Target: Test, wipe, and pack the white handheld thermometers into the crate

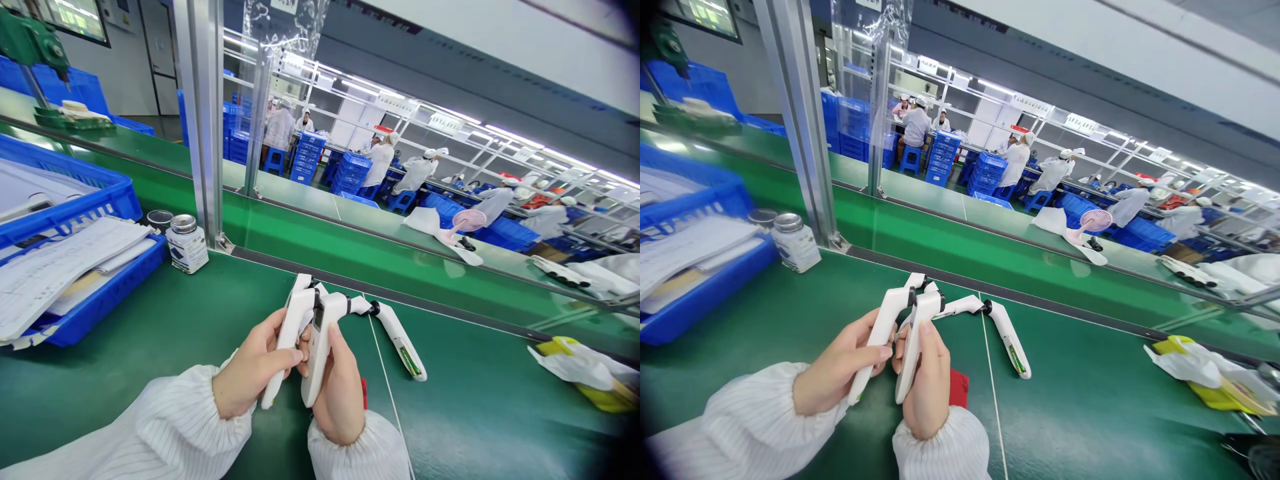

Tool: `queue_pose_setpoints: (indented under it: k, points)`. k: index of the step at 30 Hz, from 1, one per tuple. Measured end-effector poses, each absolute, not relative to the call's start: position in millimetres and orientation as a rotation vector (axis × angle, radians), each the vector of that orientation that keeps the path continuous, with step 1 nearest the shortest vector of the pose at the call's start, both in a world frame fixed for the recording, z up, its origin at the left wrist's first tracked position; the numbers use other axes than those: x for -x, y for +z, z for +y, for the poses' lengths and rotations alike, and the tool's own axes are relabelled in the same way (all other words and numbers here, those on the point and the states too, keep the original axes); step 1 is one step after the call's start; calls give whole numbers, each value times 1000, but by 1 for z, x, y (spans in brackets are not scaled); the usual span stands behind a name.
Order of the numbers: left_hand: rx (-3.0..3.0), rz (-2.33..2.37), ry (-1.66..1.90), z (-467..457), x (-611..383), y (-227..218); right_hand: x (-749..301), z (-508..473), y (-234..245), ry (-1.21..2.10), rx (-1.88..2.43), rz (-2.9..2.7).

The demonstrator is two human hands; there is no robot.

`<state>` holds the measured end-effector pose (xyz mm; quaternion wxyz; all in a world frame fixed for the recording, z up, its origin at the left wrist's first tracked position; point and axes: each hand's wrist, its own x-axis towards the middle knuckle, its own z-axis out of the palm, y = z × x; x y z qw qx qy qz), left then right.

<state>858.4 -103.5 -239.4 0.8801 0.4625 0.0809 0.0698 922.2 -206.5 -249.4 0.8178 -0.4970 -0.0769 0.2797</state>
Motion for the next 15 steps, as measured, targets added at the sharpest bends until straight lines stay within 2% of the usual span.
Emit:
queue_pose_setpoints:
  k: [11, 15]
  points:
    - [-1269, 334, 273, -102, -849, -242, -902, -185, -240, 627, 990, -114]
    - [-1258, 390, 288, -84, -831, -238, -895, -176, -237, 574, 1189, -247]
